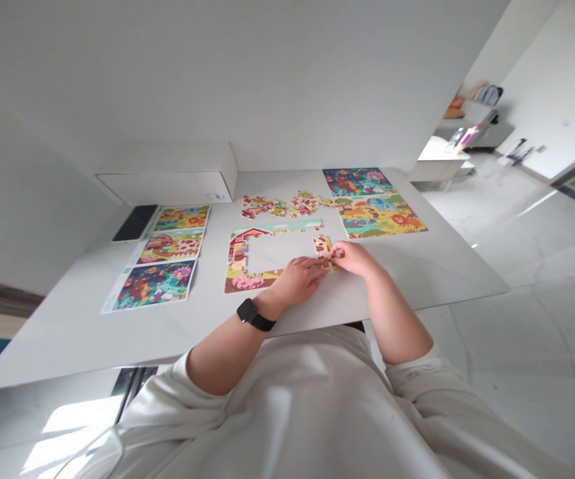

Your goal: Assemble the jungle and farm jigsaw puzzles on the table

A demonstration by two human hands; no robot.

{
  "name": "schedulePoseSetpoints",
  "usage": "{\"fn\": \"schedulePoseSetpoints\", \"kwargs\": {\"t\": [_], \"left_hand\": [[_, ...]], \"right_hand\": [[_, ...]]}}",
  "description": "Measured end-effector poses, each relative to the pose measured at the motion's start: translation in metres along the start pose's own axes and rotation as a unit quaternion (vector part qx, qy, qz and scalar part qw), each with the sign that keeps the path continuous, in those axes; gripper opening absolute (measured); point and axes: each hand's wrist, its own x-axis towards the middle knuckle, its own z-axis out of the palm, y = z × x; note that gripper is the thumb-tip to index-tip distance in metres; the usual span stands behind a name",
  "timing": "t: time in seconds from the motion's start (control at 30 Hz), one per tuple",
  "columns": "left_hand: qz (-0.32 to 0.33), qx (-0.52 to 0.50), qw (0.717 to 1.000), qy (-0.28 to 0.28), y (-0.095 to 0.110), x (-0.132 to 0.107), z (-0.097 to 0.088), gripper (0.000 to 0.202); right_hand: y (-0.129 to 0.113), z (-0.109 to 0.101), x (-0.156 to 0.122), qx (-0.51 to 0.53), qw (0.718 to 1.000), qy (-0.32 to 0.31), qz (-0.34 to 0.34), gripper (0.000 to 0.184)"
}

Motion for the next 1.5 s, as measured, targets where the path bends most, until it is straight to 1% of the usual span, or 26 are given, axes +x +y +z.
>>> {"fn": "schedulePoseSetpoints", "kwargs": {"t": [0.13, 0.27, 0.4, 0.57, 0.7, 0.77, 0.8, 0.83, 0.9, 0.97, 1.03, 1.07, 1.13, 1.23, 1.3, 1.33, 1.4, 1.5], "left_hand": [[0.003, -0.001, 1.0, -0.001, 0.0, -0.001, 0.0, 0.037], [0.001, -0.009, 1.0, 0.01, 0.001, -0.002, 0.001, 0.036], [0.009, -0.02, 1.0, 0.013, 0.0, -0.002, 0.0, 0.036], [0.018, -0.005, 1.0, -0.003, 0.005, -0.002, -0.002, 0.032], [0.031, -0.017, 0.999, -0.008, 0.008, -0.002, -0.003, 0.029], [0.03, -0.029, 0.999, -0.004, 0.002, -0.003, -0.009, 0.036], [0.022, -0.035, 0.999, 0.007, -0.003, -0.004, -0.013, 0.042], [0.008, -0.041, 0.999, 0.024, -0.009, -0.005, -0.019, 0.049], [-0.033, -0.044, 0.995, 0.079, -0.024, -0.008, -0.034, 0.058], [-0.077, -0.036, 0.988, 0.126, -0.037, -0.012, -0.049, 0.056], [-0.105, -0.026, 0.984, 0.139, -0.045, -0.015, -0.059, 0.05], [-0.108, -0.023, 0.986, 0.128, -0.046, -0.017, -0.061, 0.047], [-0.098, -0.019, 0.991, 0.084, -0.045, -0.018, -0.061, 0.043], [-0.086, -0.006, 0.996, 0.015, -0.041, -0.019, -0.055, 0.046], [-0.085, 0.013, 0.996, -0.015, -0.04, -0.019, -0.052, 0.049], [-0.084, 0.024, 0.996, -0.028, -0.04, -0.019, -0.052, 0.049], [-0.081, 0.041, 0.995, -0.051, -0.039, -0.019, -0.053, 0.049], [-0.077, 0.049, 0.993, -0.069, -0.037, -0.019, -0.057, 0.045]], "right_hand": [[-0.003, 0.0, 0.0, -0.007, 1.0, 0.006, -0.025, 0.023], [-0.003, 0.0, 0.001, -0.023, 0.999, 0.014, -0.04, 0.029], [-0.001, 0.001, 0.001, -0.014, 0.999, 0.006, -0.028, 0.025], [0.0, -0.001, -0.001, 0.005, 1.0, -0.002, -0.003, 0.02], [-0.001, -0.004, -0.004, 0.031, 0.999, -0.015, 0.009, 0.015], [-0.002, -0.006, -0.005, 0.033, 0.999, -0.011, 0.002, 0.015], [-0.002, -0.007, -0.005, 0.031, 0.999, -0.003, -0.006, 0.016], [-0.001, -0.008, -0.004, 0.028, 0.999, 0.009, -0.014, 0.018], [0.0, -0.008, -0.003, 0.027, 0.998, 0.04, -0.033, 0.027], [0.001, -0.006, 0.0, 0.025, 0.996, 0.067, -0.059, 0.036], [0.003, -0.004, 0.001, 0.016, 0.993, 0.073, -0.097, 0.043], [0.004, -0.003, 0.002, 0.009, 0.991, 0.066, -0.115, 0.047], [0.006, -0.002, 0.002, -0.001, 0.99, 0.037, -0.139, 0.055], [0.011, -0.007, 0.0, 0.0, 0.987, -0.037, -0.156, 0.079], [0.016, -0.011, -0.002, 0.003, 0.982, -0.083, -0.167, 0.094], [0.019, -0.013, -0.002, 0.001, 0.98, -0.099, -0.171, 0.099], [0.024, -0.014, -0.002, -0.009, 0.977, -0.116, -0.177, 0.101], [0.028, -0.012, 0.0, -0.023, 0.977, -0.122, -0.171, 0.095]]}}
